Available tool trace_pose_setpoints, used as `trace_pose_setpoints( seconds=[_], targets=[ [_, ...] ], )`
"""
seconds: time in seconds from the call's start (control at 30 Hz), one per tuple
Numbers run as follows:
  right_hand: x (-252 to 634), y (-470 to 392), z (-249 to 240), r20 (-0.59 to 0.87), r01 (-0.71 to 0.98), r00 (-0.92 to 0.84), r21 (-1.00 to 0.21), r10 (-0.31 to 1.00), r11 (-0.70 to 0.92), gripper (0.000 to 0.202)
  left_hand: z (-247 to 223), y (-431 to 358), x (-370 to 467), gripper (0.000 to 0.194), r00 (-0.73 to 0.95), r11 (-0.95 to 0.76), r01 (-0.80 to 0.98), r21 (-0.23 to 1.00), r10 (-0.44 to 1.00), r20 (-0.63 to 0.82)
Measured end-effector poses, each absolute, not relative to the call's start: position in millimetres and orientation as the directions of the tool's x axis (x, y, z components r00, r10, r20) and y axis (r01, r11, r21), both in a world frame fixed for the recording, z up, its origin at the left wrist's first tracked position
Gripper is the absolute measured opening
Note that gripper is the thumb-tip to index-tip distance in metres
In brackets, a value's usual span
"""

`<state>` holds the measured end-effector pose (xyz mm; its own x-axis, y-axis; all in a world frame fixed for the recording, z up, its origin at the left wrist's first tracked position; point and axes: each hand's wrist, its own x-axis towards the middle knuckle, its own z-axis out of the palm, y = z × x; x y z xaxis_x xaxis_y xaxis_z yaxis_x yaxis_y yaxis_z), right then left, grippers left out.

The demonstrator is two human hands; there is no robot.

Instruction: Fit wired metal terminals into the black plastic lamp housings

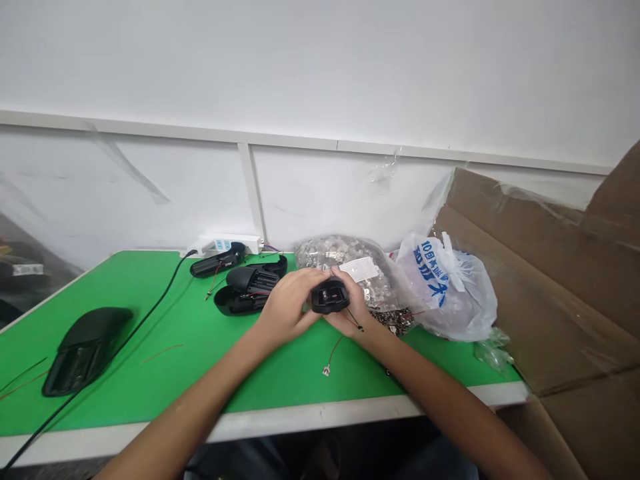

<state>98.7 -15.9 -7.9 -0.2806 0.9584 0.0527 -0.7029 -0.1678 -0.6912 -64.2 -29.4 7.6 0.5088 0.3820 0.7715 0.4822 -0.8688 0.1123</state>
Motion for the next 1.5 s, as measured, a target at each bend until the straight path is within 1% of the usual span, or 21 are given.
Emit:
trace_pose_setpoints(
  seconds=[0.07, 0.1, 0.17, 0.23, 0.33, 0.47, 0.63, 0.73, 0.87, 1.03, 1.13, 1.33, 1.43, 1.5],
  targets=[
    [99, -18, -7, -0.019, -0.754, -0.329, -0.597, 0.944, -0.275, 0.021, 9, -30, -64, 0.058, 0.503, -0.873, 0.474, 0.112, 0.373, 0.78],
    [100, -18, -6, -0.041, -0.767, -0.339, -0.566, 0.94, -0.302, 0.021, 9, -30, -64, 0.06, 0.507, -0.879, 0.464, 0.105, 0.361, 0.783],
    [102, -19, -4, -0.032, -0.774, -0.322, -0.567, 0.946, -0.283, 0.02, 11, -30, -63, 0.064, 0.524, -0.89, 0.447, 0.09, 0.341, 0.781],
    [102, -20, -2, 0.013, -0.77, -0.291, -0.596, 0.957, -0.226, 0.019, 10, -29, -62, 0.068, 0.534, -0.888, 0.451, 0.087, 0.346, 0.772],
    [101, -20, -3, 0.029, -0.754, -0.295, -0.621, 0.955, -0.214, 0.021, 5, -26, -63, 0.067, 0.525, -0.87, 0.483, 0.098, 0.377, 0.763],
    [98, -20, -7, -0.027, -0.767, -0.301, -0.587, 0.953, -0.259, 0.02, -3, -22, -66, 0.057, 0.503, -0.858, 0.501, 0.116, 0.397, 0.768],
    [95, -22, -12, -0.02, -0.779, -0.337, -0.556, 0.941, -0.291, 0.022, -7, -22, -65, 0.054, 0.488, -0.855, 0.501, 0.136, 0.408, 0.771],
    [92, -23, -14, -0.041, -0.788, -0.355, -0.525, 0.934, -0.322, 0.022, -7, -22, -63, 0.05, 0.473, -0.839, 0.52, 0.159, 0.438, 0.765],
    [89, -23, -16, -0.039, -0.822, -0.293, -0.501, 0.955, -0.272, 0.015, -9, -21, -62, 0.052, 0.471, -0.84, 0.514, 0.173, 0.445, 0.761],
    [87, -23, -19, -0.085, -0.845, -0.304, -0.437, 0.949, -0.31, 0.012, -11, -19, -61, 0.055, 0.473, -0.845, 0.508, 0.165, 0.434, 0.767],
    [87, -24, -18, -0.093, -0.845, -0.281, -0.448, 0.955, -0.292, 0.011, -10, -19, -61, 0.054, 0.496, -0.854, 0.501, 0.14, 0.416, 0.762],
    [91, -28, -14, -0.114, -0.849, -0.283, -0.433, 0.952, -0.304, 0.013, -10, -20, -57, 0.053, 0.53, -0.907, 0.407, 0.111, 0.334, 0.78],
    [89, -28, -15, -0.075, -0.855, -0.245, -0.454, 0.967, -0.252, 0.012, -12, -19, -56, 0.051, 0.513, -0.915, 0.374, 0.154, 0.342, 0.788],
    [86, -27, -17, -0.025, -0.834, -0.211, -0.517, 0.977, -0.193, 0.01, -13, -18, -56, 0.051, 0.471, -0.908, 0.353, 0.224, 0.379, 0.796]
  ],
)
